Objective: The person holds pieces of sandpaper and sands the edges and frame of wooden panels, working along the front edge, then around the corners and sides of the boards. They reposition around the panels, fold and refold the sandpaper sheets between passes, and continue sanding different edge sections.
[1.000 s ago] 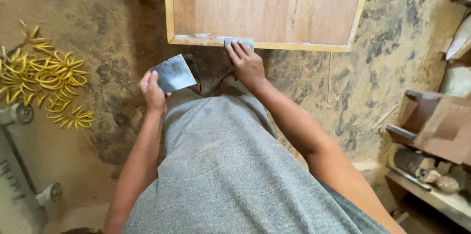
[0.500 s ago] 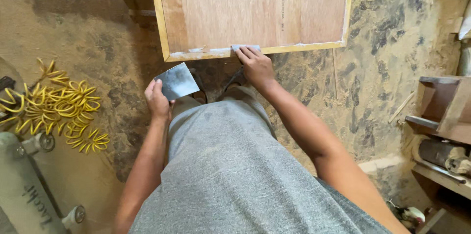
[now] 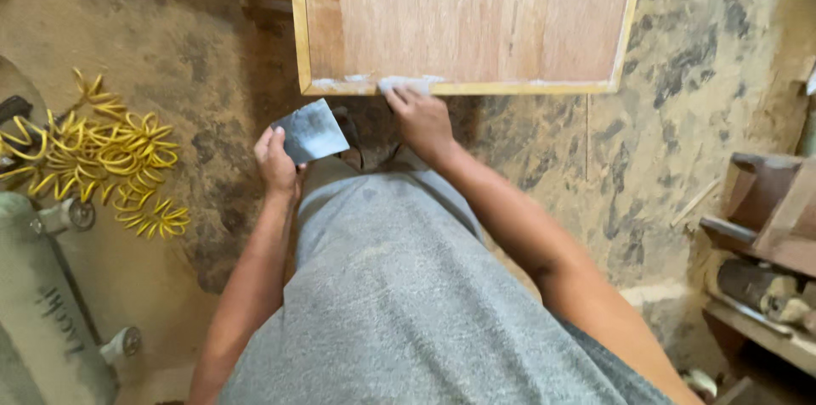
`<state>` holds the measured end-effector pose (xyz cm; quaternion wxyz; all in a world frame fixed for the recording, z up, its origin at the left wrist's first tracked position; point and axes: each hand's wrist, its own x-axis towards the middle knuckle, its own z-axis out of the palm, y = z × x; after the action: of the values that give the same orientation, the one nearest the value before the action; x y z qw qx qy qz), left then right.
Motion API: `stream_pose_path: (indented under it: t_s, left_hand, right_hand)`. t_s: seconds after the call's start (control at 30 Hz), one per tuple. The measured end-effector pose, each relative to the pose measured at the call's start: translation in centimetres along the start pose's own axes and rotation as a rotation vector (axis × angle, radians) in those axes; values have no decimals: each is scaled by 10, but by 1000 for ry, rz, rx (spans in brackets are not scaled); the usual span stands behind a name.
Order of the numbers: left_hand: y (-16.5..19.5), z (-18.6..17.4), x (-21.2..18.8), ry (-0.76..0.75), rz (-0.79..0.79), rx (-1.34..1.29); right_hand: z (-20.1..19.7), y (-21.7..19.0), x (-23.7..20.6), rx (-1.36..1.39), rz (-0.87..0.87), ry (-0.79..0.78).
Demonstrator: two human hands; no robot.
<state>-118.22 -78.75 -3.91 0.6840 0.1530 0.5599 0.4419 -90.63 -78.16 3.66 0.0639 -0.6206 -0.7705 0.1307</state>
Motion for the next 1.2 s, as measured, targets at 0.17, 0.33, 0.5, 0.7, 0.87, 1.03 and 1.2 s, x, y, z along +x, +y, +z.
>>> stream_pose_path:
  t_s: [0.17, 0.33, 0.5, 0.7, 0.87, 1.03, 1.2]
  left_hand:
    - [1, -10, 2, 11, 9, 51]
    - [4, -18, 2, 104, -28, 28]
    - [3, -25, 2, 92, 12, 26]
    - [0, -29, 4, 121, -22, -22]
    - [-3, -27, 12, 74, 20, 6]
    - [-11, -15, 13, -4, 29, 17]
    - [-11, -1, 13, 58, -42, 45]
  right_hand:
    - [25, -20, 12, -185, -178, 173]
    - [25, -21, 9, -158, -187, 76]
    - [33, -20, 14, -137, -176, 89]
    - [17, -1, -5, -95, -162, 67]
    - [-39, 74, -20, -30, 154, 15]
    - [-28, 66, -36, -153, 54, 110]
    - [-27, 73, -46, -15, 41, 67]
